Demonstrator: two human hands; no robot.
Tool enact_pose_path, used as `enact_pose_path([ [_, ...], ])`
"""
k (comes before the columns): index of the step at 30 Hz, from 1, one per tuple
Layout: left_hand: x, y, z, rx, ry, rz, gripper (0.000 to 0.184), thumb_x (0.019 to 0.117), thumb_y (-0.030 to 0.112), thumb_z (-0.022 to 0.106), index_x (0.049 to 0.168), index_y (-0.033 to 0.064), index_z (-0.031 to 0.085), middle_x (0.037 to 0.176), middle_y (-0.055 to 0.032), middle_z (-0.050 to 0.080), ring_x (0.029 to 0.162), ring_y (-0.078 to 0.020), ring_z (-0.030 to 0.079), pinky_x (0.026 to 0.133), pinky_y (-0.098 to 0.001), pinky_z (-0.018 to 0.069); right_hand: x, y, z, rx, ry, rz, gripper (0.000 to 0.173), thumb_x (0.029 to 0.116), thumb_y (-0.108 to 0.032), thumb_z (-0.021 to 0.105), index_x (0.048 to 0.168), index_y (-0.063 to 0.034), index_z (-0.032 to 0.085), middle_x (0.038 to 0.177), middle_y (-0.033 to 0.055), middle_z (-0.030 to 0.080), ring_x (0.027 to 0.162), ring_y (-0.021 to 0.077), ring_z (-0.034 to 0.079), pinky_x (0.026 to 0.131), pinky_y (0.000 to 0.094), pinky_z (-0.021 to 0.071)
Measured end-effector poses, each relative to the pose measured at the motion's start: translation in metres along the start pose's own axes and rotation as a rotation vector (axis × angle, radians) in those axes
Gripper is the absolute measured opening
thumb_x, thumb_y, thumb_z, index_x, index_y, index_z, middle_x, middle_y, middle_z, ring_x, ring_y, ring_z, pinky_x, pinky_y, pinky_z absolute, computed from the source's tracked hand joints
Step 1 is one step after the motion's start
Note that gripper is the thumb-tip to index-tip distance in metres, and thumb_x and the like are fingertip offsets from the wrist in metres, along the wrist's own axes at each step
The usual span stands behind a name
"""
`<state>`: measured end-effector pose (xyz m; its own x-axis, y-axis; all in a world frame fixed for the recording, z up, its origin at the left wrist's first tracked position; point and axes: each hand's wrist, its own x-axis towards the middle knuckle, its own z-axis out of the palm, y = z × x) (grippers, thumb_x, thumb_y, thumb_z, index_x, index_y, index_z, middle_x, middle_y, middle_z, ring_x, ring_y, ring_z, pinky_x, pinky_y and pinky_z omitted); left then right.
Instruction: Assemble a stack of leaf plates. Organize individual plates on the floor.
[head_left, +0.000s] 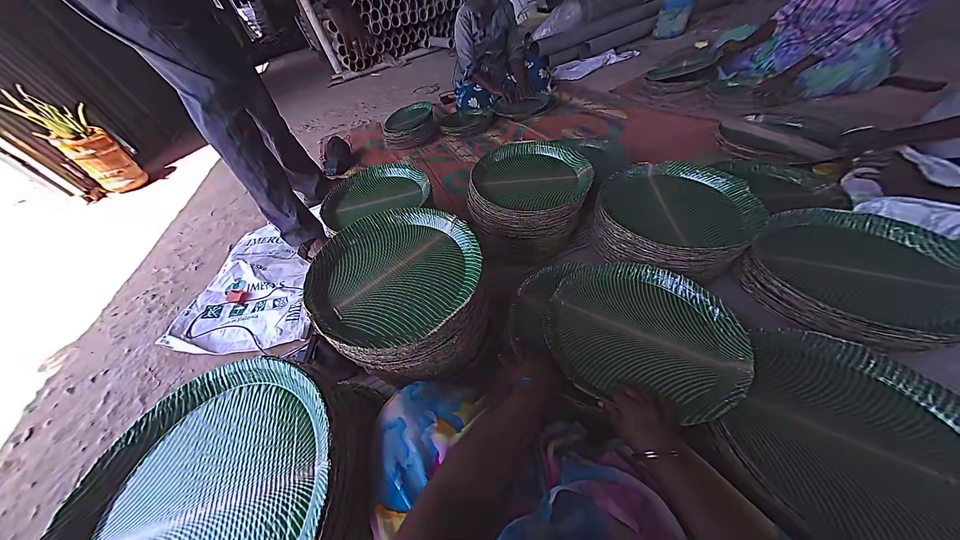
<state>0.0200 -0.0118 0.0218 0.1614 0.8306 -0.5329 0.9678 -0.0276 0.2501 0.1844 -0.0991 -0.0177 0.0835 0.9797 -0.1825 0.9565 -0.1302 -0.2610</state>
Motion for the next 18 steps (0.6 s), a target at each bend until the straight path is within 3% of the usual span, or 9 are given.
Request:
enact_pose_path([
  [3, -0.004, 0.002, -0.002, 0.044, -0.015, 0.001, 0.062, 0.1082, 0.029, 0.051, 0.162, 0.0056, 0.03, 0.173, -0.0142, 0.017, 0.161, -0.039, 0.0, 0.118, -0.0786, 0.007, 0.002, 0.004, 0.004, 0.014, 0.033, -0.028, 0.035, 0.1045, -0.024, 0.061, 0.127, 0.001, 0.07, 0.144, 0.0219, 0.061, 0.143, 0.0415, 0.049, 0.117, 0.0664, 0.0292],
  [7, -0.004, 0.001, -0.002, 0.04, -0.026, 0.001, 0.065, 0.1083, 0.03, 0.051, 0.163, 0.0038, 0.027, 0.174, -0.0154, 0.012, 0.161, -0.0385, -0.001, 0.119, -0.0772, 0.007, 0.001, 0.001, 0.0, 0.003, 0.0, -0.023, 0.038, 0.104, -0.027, 0.062, 0.128, 0.0006, 0.07, 0.145, 0.0219, 0.06, 0.143, 0.0419, 0.049, 0.117, 0.0674, 0.0281],
  [11, -0.006, -0.002, -0.007, -0.195, 0.191, -0.048, 0.068, 0.1028, 0.035, 0.06, 0.161, 0.0107, 0.034, 0.173, -0.0194, 0.006, 0.161, -0.038, 0.003, 0.122, -0.0705, 0.012, -0.005, -0.009, -0.013, -0.064, -0.149, -0.002, 0.058, 0.0994, -0.033, 0.069, 0.146, -0.0019, 0.055, 0.157, 0.0238, 0.046, 0.151, 0.0437, 0.035, 0.12, 0.0698, 0.0186],
  [12, -0.004, -0.005, -0.01, -0.293, 0.246, -0.094, 0.074, 0.1024, 0.037, 0.061, 0.162, 0.0085, 0.029, 0.173, -0.0211, 0.004, 0.161, -0.0378, 0.004, 0.124, -0.0662, 0.014, -0.006, -0.013, -0.014, -0.089, -0.184, 0.018, 0.06, 0.1, -0.031, 0.068, 0.151, -0.0038, 0.05, 0.161, 0.0225, 0.04, 0.153, 0.0429, 0.03, 0.121, 0.0698, 0.0175],
  [15, 0.012, -0.018, -0.013, -0.632, 0.267, -0.217, 0.085, 0.1038, 0.035, 0.062, 0.163, -0.0004, 0.013, 0.17, -0.0262, 0.014, 0.157, -0.0378, 0.025, 0.124, -0.0497, 0.0295, -0.008, -0.014, -0.007, -0.108, -0.143, 0.053, 0.055, 0.1004, -0.018, 0.066, 0.151, -0.0051, 0.05, 0.163, 0.0235, 0.037, 0.154, 0.0437, 0.028, 0.119, 0.0688, 0.0233],
  [17, 0.016, -0.024, -0.01, -0.808, 0.257, -0.237, 0.083, 0.1053, 0.03, 0.06, 0.163, -0.0022, 0.01, 0.169, -0.0268, 0.019, 0.154, -0.0372, 0.033, 0.123, -0.0455, 0.0336, -0.004, -0.012, -0.001, -0.09, -0.107, 0.067, 0.052, 0.1, -0.013, 0.065, 0.149, -0.0028, 0.051, 0.161, 0.0258, 0.039, 0.153, 0.0458, 0.029, 0.118, 0.0693, 0.0255],
  [18, 0.014, -0.023, -0.009, -0.899, 0.275, -0.264, 0.077, 0.1075, 0.03, 0.057, 0.162, -0.004, 0.014, 0.165, -0.0273, 0.029, 0.15, -0.036, 0.04, 0.121, -0.0446, 0.0357, -0.002, -0.011, 0.002, -0.084, -0.086, 0.066, 0.051, 0.0997, -0.012, 0.065, 0.148, -0.0026, 0.053, 0.16, 0.0259, 0.041, 0.153, 0.0461, 0.031, 0.117, 0.0692, 0.0272],
])
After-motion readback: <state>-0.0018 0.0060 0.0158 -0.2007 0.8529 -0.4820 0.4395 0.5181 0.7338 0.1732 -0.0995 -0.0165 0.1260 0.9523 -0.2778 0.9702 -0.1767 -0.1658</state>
